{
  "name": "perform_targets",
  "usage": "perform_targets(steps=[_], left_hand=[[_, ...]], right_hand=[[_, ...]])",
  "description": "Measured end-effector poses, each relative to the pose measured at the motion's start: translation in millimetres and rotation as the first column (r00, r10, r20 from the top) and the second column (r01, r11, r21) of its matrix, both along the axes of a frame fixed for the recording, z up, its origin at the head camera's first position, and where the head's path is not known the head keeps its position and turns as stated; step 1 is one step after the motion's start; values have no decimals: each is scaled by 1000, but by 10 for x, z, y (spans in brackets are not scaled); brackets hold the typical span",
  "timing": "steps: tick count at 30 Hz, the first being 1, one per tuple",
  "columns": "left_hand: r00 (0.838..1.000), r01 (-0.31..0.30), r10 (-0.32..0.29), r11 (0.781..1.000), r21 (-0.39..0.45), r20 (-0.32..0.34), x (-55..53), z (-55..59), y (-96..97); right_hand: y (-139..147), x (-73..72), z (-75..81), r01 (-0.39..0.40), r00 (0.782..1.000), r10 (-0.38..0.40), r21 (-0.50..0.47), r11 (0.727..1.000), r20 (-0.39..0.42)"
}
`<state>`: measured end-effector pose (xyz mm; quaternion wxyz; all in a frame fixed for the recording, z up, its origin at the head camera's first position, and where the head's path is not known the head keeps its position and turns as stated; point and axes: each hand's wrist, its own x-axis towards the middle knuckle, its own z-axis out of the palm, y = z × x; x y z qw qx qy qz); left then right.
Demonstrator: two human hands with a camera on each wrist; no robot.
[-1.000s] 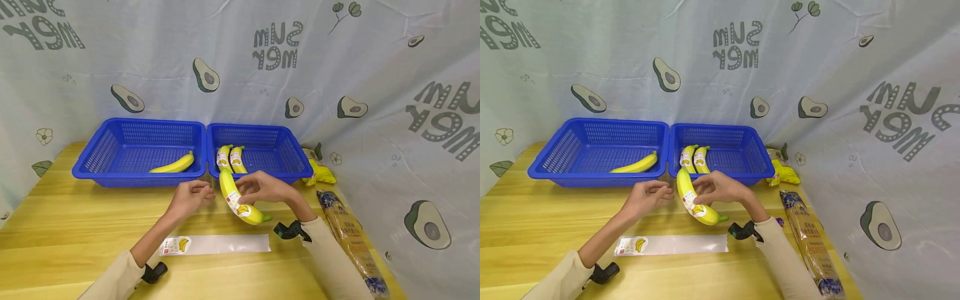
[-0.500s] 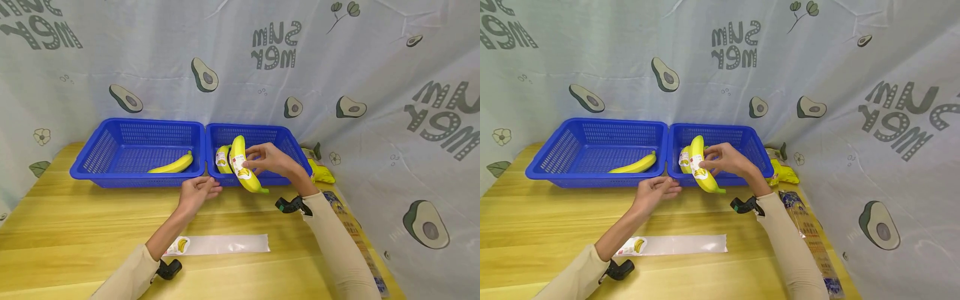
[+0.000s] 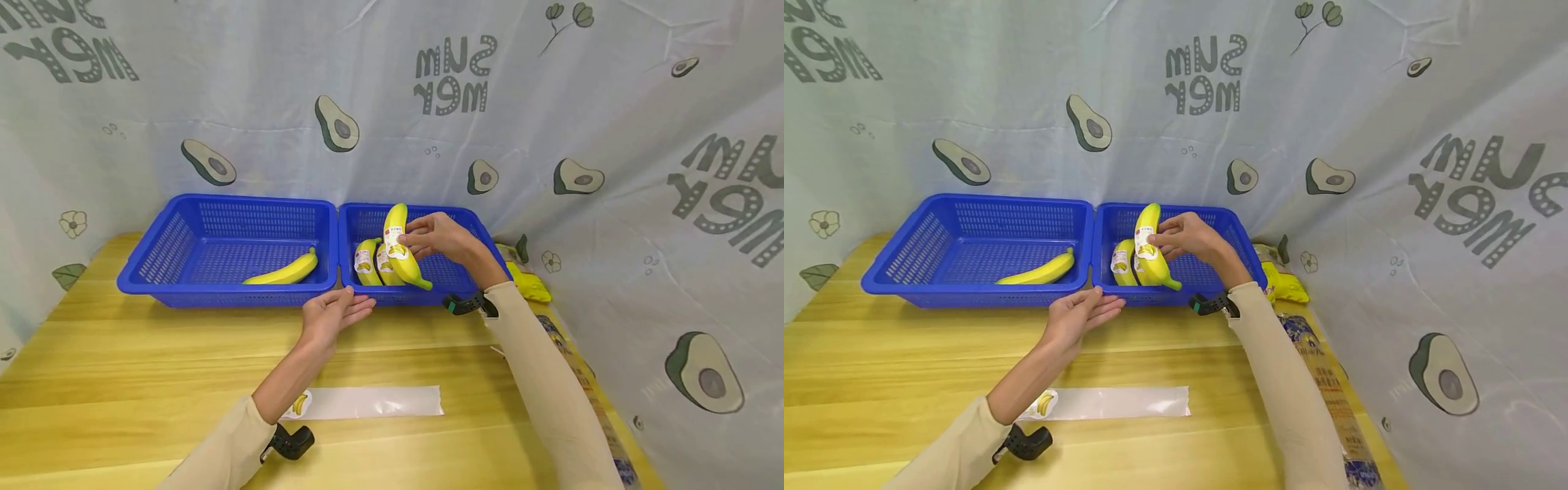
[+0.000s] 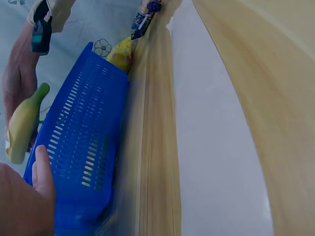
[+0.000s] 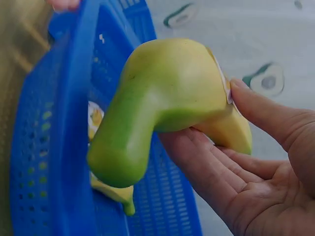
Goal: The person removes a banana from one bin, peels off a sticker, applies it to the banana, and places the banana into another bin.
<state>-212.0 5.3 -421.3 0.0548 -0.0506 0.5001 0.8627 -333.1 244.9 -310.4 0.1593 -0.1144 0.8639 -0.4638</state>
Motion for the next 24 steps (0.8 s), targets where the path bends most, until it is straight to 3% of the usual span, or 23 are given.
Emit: perform_targets(steps=[6,12,24], left_hand=[[999,-14,12,999,45,45,-26,1,22],[999,-18,15,997,81,45,-51,1,23],[1000,-9,7,998,65,25,-83,-31,-10]], right_hand=[[50,-251,-83,70,995,-71,11,997,72],[108,-442,-192,128,984,-128,5,992,122],[186,-702,-348,136,968,-154,104,985,198]])
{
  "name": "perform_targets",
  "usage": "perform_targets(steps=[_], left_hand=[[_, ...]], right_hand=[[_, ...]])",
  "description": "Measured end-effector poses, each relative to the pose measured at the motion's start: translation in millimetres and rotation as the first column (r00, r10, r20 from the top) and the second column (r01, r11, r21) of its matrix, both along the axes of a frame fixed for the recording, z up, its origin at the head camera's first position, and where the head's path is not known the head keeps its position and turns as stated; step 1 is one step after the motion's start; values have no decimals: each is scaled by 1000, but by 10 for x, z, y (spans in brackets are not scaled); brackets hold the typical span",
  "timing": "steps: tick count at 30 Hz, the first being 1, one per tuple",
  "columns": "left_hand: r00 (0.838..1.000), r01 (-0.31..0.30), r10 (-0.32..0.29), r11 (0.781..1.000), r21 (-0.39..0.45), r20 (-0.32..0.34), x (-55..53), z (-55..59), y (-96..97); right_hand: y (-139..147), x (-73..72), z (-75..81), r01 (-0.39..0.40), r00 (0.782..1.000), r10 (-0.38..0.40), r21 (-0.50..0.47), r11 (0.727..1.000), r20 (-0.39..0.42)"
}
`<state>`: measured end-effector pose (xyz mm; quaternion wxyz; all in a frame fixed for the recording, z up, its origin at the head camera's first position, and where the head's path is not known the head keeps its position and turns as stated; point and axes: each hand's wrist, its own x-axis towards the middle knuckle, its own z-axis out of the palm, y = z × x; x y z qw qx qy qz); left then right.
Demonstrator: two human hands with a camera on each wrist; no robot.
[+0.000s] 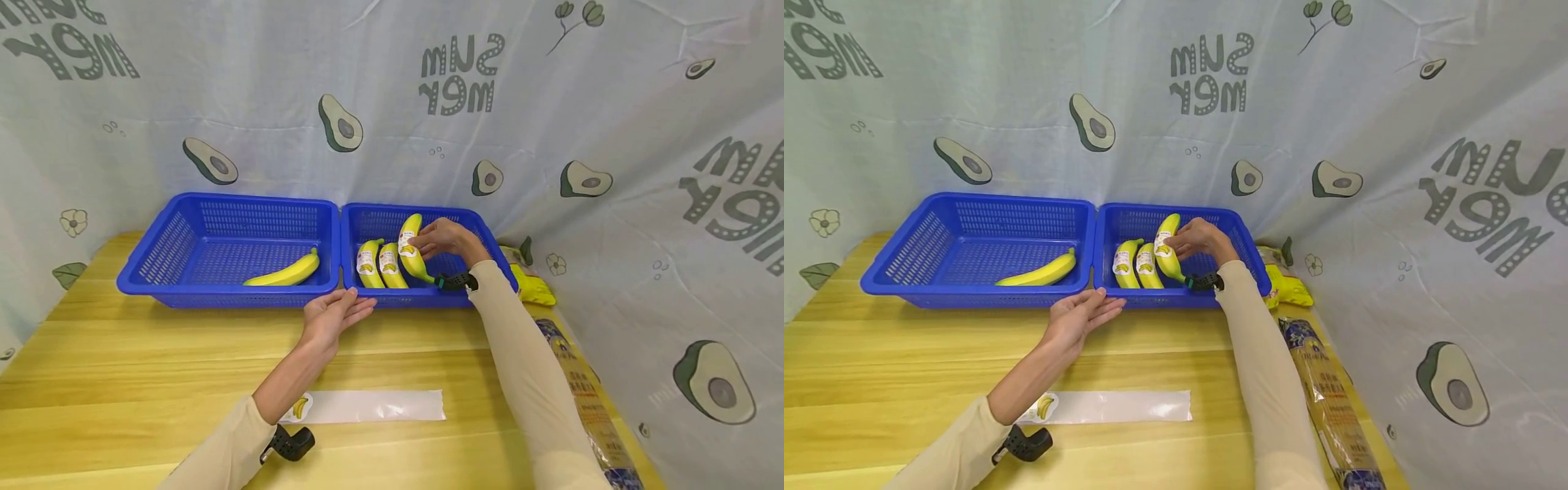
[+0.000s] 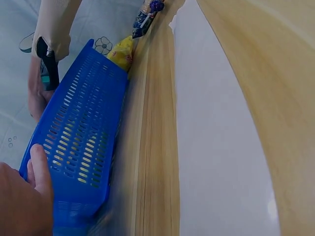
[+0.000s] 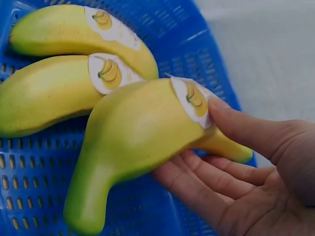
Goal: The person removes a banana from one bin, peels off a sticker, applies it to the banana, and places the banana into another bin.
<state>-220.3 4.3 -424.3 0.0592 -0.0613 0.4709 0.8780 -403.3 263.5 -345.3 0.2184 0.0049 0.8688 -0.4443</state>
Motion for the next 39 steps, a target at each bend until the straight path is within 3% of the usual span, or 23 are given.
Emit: perform_targets(steps=[10,22,30,34,39], left_hand=[[1000,2,-2,1000,-21,15,-7,-22,-32],[1000,-1,1,1000,-17,8,-13,-16,-60],[999,-12,13,1000,-13,33,0,-50,-72],[999,7,-7,1000,-10,31,-7,-57,-73],[995,86,-86,996,13,42,-29,-31,-102]], right_hand=[[33,-47,-164,0,997,-6,75,997,80],[-64,-68,-159,-57,992,41,134,989,123],[-166,-128,-186,-69,979,40,145,987,199],[-154,-130,-188,-62,981,29,171,983,190],[-69,-124,-162,-47,983,18,154,987,181]])
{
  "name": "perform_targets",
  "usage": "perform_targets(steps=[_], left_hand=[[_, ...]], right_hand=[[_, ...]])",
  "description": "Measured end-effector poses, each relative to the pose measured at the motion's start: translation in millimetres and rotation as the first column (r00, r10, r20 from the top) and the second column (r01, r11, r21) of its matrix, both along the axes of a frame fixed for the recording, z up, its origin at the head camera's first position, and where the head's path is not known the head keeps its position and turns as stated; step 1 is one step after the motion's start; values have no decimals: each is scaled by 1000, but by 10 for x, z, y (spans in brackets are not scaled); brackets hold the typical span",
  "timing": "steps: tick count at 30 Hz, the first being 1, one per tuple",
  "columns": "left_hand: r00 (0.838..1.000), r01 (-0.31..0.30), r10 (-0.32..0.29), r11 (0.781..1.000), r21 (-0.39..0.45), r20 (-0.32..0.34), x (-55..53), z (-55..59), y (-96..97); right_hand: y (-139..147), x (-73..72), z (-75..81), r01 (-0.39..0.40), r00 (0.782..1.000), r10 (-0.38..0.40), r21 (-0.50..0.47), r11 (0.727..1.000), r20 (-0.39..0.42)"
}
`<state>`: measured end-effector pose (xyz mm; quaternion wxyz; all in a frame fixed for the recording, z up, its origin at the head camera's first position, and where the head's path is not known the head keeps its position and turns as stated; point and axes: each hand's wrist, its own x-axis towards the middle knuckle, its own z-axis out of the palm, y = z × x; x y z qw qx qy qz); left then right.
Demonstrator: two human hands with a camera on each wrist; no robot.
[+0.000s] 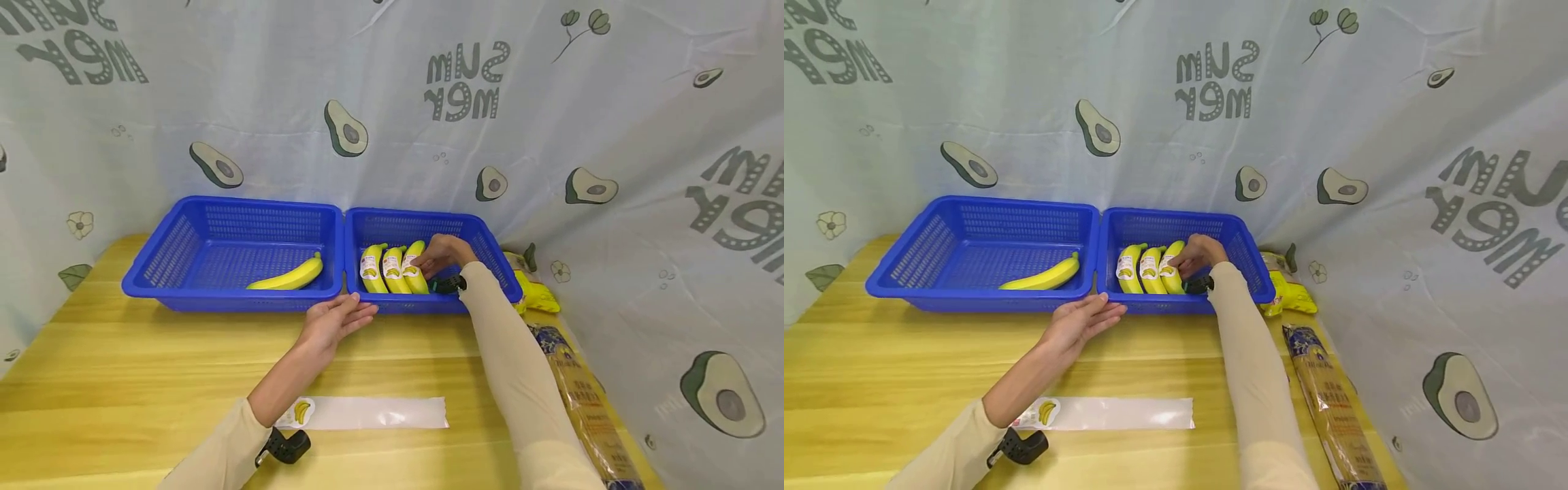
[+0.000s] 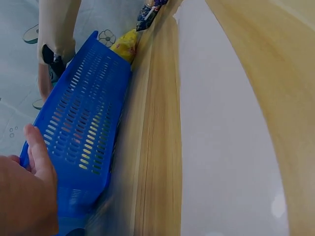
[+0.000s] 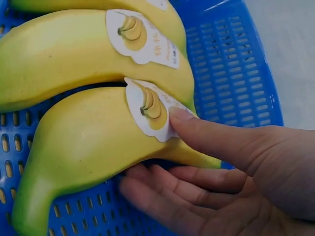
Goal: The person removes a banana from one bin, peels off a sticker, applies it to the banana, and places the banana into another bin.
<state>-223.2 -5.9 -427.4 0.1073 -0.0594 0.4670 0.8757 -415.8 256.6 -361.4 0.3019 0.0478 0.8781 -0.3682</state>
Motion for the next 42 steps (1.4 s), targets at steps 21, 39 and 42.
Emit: perform_targets(steps=[21,39,42], left_hand=[[994,96,-99,992,-84,-43,127,-28,-363],[994,26,-49,975,-223,-100,355,-18,-814],[993,9,-36,972,-235,-110,383,1,-878]], right_hand=[[75,125,218,-93,965,117,109,990,-235],[-362,462,454,-446,626,528,291,846,-574],[-436,487,472,-501,584,542,257,826,-605]])
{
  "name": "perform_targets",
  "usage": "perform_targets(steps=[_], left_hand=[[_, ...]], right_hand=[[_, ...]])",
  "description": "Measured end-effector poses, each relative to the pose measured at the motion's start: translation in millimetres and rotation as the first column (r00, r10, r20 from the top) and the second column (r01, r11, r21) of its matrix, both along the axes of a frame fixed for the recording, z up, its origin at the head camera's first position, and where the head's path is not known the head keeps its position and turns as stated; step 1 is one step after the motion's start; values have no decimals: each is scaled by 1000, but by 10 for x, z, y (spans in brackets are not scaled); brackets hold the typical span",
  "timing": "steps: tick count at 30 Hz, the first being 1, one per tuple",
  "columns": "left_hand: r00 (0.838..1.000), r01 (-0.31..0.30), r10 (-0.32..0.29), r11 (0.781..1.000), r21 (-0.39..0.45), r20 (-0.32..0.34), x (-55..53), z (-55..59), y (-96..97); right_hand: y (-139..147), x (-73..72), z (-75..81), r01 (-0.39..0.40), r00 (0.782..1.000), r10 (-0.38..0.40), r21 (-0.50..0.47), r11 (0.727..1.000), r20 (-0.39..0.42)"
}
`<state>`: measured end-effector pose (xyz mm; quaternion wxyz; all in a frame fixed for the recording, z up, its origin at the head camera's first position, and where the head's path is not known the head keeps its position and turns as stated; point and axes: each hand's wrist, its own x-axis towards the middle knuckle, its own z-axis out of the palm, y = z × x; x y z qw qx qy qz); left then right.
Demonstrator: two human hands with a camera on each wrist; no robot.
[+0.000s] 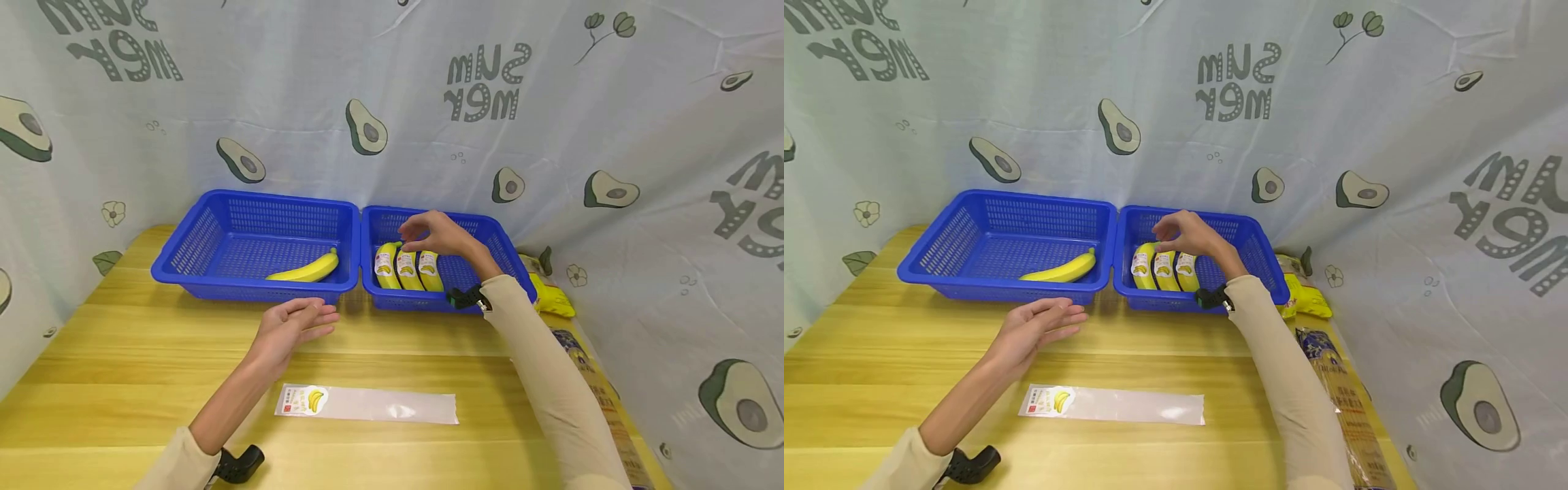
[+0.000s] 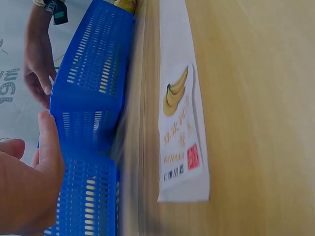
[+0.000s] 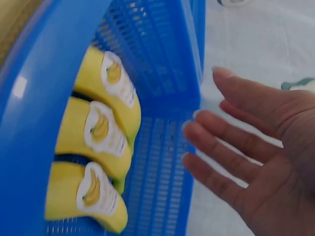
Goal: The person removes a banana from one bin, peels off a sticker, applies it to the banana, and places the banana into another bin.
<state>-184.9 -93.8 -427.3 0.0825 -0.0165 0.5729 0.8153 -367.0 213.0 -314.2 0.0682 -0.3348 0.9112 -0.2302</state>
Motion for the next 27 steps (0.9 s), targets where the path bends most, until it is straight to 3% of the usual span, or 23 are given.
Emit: perform_targets(steps=[9,19,27], left_hand=[[998,-56,56,998,7,-13,116,51,-304],[983,-168,172,984,57,-63,197,130,-672],[973,-218,225,969,118,-49,224,70,-945]], right_hand=[[-353,9,-19,-129,991,133,-105,986,31],[-915,-51,71,-235,962,244,-81,969,125],[-1238,-138,21,-268,934,283,-96,959,219]])
